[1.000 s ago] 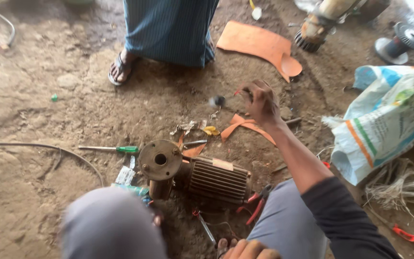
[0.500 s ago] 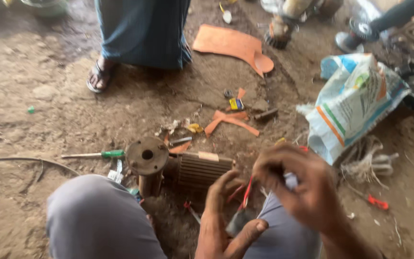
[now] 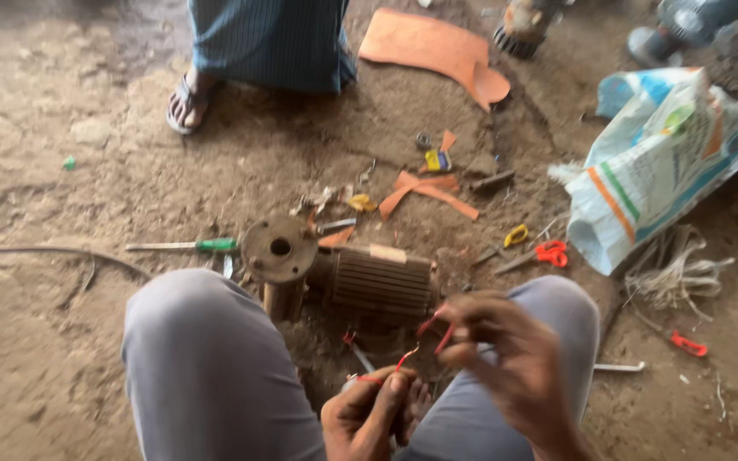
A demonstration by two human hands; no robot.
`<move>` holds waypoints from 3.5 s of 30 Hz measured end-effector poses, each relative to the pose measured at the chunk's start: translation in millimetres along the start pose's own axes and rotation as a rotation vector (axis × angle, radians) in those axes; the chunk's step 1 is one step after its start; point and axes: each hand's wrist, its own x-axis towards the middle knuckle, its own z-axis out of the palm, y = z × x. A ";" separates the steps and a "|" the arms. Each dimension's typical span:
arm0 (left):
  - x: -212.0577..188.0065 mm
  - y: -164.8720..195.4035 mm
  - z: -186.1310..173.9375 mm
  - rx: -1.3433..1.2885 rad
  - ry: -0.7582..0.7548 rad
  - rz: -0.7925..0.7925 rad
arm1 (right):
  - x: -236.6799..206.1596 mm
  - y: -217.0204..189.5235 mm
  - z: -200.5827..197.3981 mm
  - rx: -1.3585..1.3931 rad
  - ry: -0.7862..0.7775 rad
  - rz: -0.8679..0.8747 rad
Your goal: The person sits on the ground beside an electric motor pump and works on its wiring, using pliers to cut and strip a red wire and a screwdriver near the motor terminal box. The person twists and positions the wire ends and reaches for small parts and tools scattered on the ground.
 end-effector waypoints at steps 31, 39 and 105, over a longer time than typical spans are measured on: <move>-7.6 38.1 5.8 0.503 -0.520 0.252 | 0.0 -64.5 -37.4 -0.843 -0.194 -0.322; 36.9 103.2 -58.8 0.280 -0.141 0.158 | 45.1 61.0 21.3 -0.533 -0.714 0.369; 93.2 -125.1 -94.6 0.215 0.672 -0.452 | 1.1 261.2 72.2 0.065 -0.378 1.142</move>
